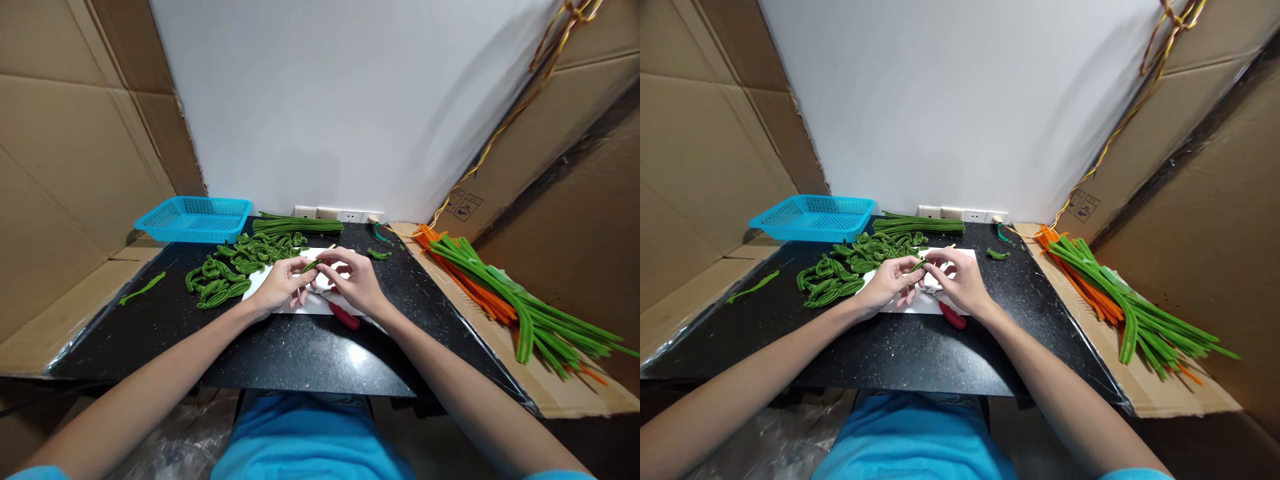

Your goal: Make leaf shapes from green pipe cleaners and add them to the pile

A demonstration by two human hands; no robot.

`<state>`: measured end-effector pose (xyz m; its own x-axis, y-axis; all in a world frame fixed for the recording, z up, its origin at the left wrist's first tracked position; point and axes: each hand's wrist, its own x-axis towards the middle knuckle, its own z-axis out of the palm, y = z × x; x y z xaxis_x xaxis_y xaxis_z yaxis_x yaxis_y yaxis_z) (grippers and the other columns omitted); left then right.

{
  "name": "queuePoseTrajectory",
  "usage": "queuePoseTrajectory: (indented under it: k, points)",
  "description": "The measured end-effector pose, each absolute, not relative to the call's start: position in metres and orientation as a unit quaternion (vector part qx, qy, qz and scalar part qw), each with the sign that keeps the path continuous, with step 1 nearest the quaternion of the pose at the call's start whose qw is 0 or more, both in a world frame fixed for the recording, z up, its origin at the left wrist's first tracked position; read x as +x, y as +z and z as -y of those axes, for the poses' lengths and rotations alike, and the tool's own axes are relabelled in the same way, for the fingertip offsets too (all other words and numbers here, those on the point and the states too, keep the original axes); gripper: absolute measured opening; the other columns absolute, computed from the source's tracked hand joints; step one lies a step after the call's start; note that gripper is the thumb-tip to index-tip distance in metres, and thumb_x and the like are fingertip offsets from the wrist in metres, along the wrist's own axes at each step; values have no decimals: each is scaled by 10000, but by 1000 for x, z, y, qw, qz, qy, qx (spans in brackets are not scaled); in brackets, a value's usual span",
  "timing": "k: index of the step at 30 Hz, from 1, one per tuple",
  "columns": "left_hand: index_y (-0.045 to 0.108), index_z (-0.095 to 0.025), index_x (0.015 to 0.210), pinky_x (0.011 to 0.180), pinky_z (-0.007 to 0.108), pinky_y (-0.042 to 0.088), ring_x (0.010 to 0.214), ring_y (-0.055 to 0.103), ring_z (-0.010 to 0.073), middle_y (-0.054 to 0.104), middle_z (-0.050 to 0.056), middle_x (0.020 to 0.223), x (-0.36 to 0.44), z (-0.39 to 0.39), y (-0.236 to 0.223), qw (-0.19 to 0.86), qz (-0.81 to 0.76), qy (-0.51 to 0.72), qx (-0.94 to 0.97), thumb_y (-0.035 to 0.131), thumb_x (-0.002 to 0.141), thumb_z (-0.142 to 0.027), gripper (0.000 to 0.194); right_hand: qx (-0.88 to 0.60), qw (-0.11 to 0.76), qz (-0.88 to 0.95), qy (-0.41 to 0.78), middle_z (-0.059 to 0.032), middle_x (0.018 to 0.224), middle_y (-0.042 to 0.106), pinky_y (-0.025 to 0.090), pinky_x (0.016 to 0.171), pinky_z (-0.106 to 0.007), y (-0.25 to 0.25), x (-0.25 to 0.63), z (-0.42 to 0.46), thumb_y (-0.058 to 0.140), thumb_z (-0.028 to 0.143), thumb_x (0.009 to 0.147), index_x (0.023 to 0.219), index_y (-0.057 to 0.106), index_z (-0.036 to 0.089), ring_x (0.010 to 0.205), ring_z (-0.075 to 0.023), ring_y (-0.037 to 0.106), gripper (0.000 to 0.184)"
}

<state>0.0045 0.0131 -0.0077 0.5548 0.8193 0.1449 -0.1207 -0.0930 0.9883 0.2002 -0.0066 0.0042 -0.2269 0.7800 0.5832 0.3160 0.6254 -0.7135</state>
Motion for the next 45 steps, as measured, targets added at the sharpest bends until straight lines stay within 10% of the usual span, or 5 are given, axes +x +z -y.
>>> queuePoseTrajectory:
  k: [45]
  points:
    - [587, -131, 923, 315, 179, 391, 387, 615, 112, 759, 89, 783, 2, -16, -8, 691, -264, 380, 556, 742, 884, -419, 329, -359, 532, 702, 310, -52, 833, 733, 635, 562, -293, 5, 204, 4, 788, 443, 864, 838, 749, 182, 634, -148, 677, 265]
